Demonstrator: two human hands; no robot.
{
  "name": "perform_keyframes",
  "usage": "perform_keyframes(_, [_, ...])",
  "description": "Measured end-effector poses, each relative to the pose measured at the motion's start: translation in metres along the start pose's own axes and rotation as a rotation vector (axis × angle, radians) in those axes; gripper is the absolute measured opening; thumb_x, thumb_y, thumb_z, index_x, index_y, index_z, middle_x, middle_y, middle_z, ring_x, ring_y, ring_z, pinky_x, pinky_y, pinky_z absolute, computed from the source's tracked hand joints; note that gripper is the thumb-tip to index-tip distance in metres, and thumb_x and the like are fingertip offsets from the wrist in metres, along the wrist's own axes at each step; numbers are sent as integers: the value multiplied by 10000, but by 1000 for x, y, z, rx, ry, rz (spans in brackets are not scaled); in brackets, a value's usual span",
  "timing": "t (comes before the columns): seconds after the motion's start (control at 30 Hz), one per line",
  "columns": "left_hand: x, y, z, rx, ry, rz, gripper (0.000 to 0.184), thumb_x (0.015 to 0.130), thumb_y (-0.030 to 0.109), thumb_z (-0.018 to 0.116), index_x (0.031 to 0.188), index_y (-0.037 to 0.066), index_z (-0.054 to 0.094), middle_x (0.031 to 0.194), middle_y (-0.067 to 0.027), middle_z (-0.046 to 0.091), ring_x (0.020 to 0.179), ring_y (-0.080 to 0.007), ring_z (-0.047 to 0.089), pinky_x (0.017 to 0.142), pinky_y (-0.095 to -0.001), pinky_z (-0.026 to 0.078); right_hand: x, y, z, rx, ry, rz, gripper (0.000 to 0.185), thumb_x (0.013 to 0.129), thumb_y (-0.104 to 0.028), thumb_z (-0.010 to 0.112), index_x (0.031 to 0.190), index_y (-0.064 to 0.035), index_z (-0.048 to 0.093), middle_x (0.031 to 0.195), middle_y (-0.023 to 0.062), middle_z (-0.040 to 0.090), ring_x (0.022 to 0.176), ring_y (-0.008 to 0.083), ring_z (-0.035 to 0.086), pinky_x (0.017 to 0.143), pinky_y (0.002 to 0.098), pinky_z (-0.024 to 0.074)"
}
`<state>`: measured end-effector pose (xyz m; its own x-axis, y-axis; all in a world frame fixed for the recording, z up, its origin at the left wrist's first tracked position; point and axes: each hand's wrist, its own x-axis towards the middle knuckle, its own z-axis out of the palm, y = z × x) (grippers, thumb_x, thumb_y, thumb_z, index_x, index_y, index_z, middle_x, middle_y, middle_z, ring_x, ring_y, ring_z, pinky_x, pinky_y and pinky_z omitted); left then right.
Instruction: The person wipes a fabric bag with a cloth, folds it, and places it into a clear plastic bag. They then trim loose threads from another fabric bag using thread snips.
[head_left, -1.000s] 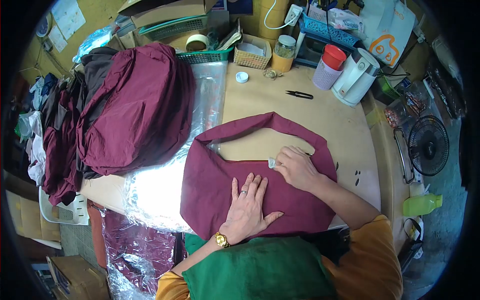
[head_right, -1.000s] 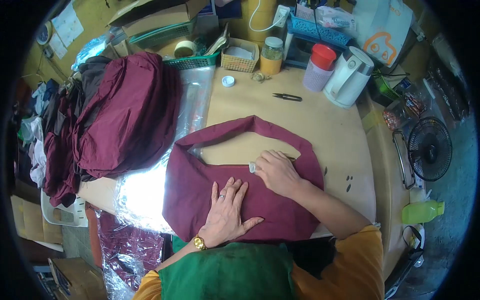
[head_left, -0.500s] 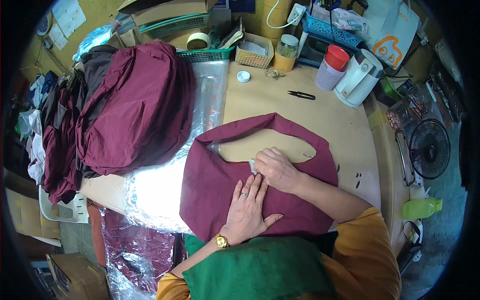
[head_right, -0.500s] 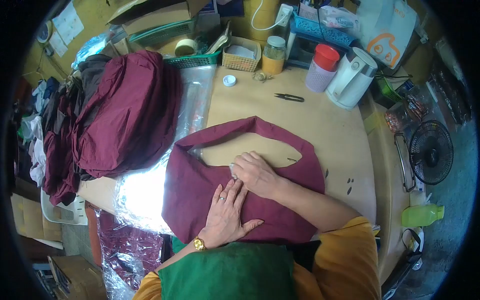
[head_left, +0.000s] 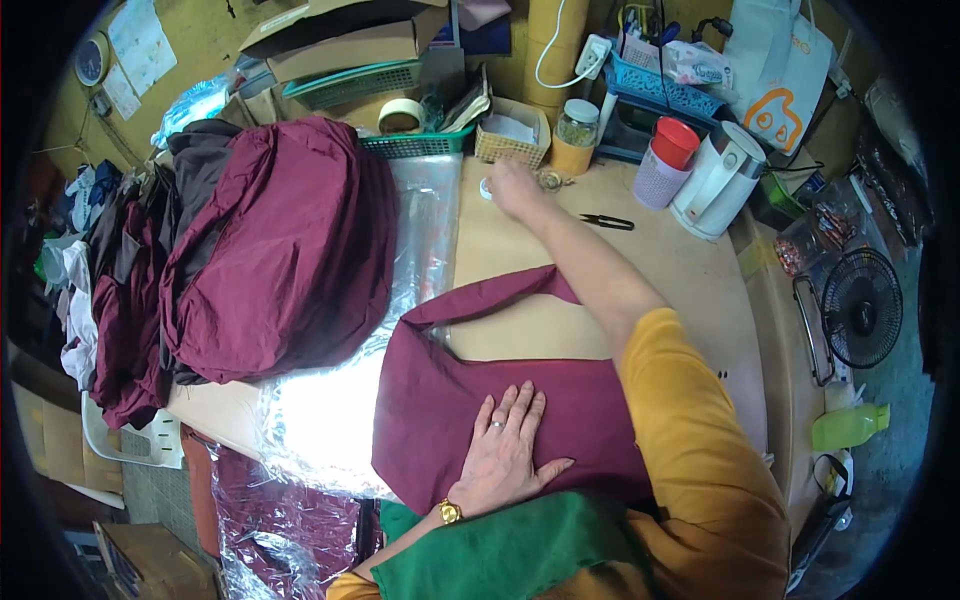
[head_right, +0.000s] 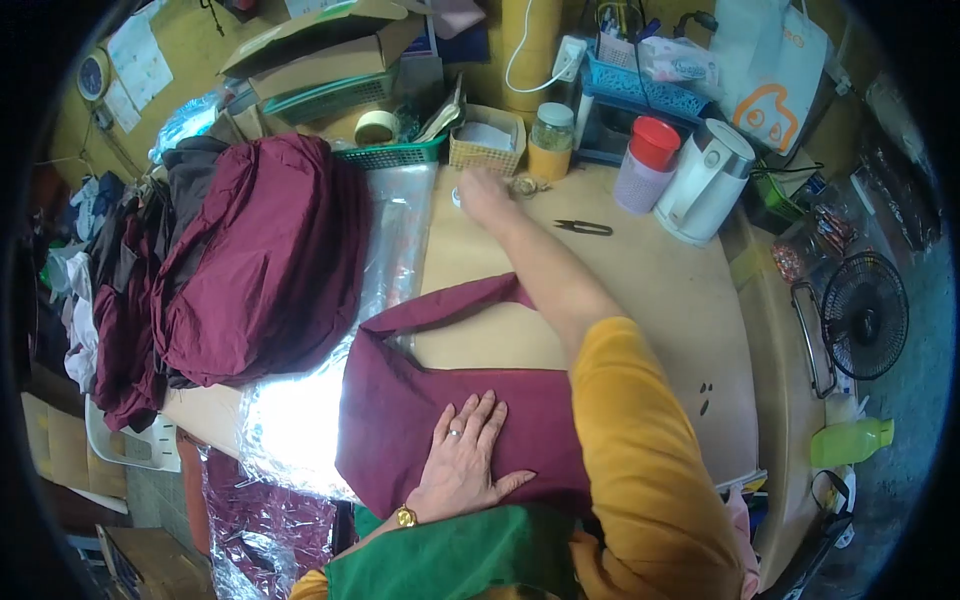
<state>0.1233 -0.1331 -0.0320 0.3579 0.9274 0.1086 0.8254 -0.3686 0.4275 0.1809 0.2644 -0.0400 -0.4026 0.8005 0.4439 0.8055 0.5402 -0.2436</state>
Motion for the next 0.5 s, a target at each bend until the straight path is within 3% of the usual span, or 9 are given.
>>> perform_keyframes(0.13, [1, -2, 2, -25, -13, -8, 966, 821, 675, 612, 1449, -25, 391, 1503, -220, 372, 1414, -372, 336, 1167, -537, 223, 21, -4, 4, -174, -172, -83, 150, 799, -91, 615, 802, 26, 708, 882, 246, 695, 890, 408, 684, 803, 512, 536])
perform_keyframes(0.27, [2, -3, 4, 6, -51, -3, 971, 817, 676, 614, 1459, -15, 382, 1515, -218, 354, 1436, -369, 297, 1169, -544, 214, -3, -15, 2, -349, -116, -233, 157, 800, -89, 597, 816, -5, 728, 890, 241, 701, 892, 393, 696, 787, 502, 543])
perform_keyframes(0.37, [3, -3, 3, 10, -41, 10, 964, 820, 667, 616, 1466, -7, 377, 1518, -224, 343, 1449, -366, 270, 1169, -550, 207, 12, -1, 3, -291, -24, -175, 170, 792, -102, 601, 843, -17, 739, 904, 227, 713, 843, 373, 706, 756, 468, 556])
perform_keyframes(0.43, [1, -1, 1, 2, -25, 10, 941, 829, 643, 621, 1462, -11, 379, 1515, -228, 348, 1442, -368, 282, 1169, -549, 210, 32, 13, -13, -123, -248, 168, 171, 806, -137, 616, 853, -35, 744, 912, 207, 720, 803, 358, 700, 728, 447, 556])
perform_keyframes(0.5, [2, 0, 0, -7, -4, 13, 928, 833, 631, 624, 1457, -13, 386, 1510, -229, 355, 1438, -371, 289, 1169, -548, 210, 48, 54, 0, -48, -122, 209, 166, 817, -170, 656, 841, -25, 733, 860, 151, 735, 740, 275, 703, 677, 395, 550])
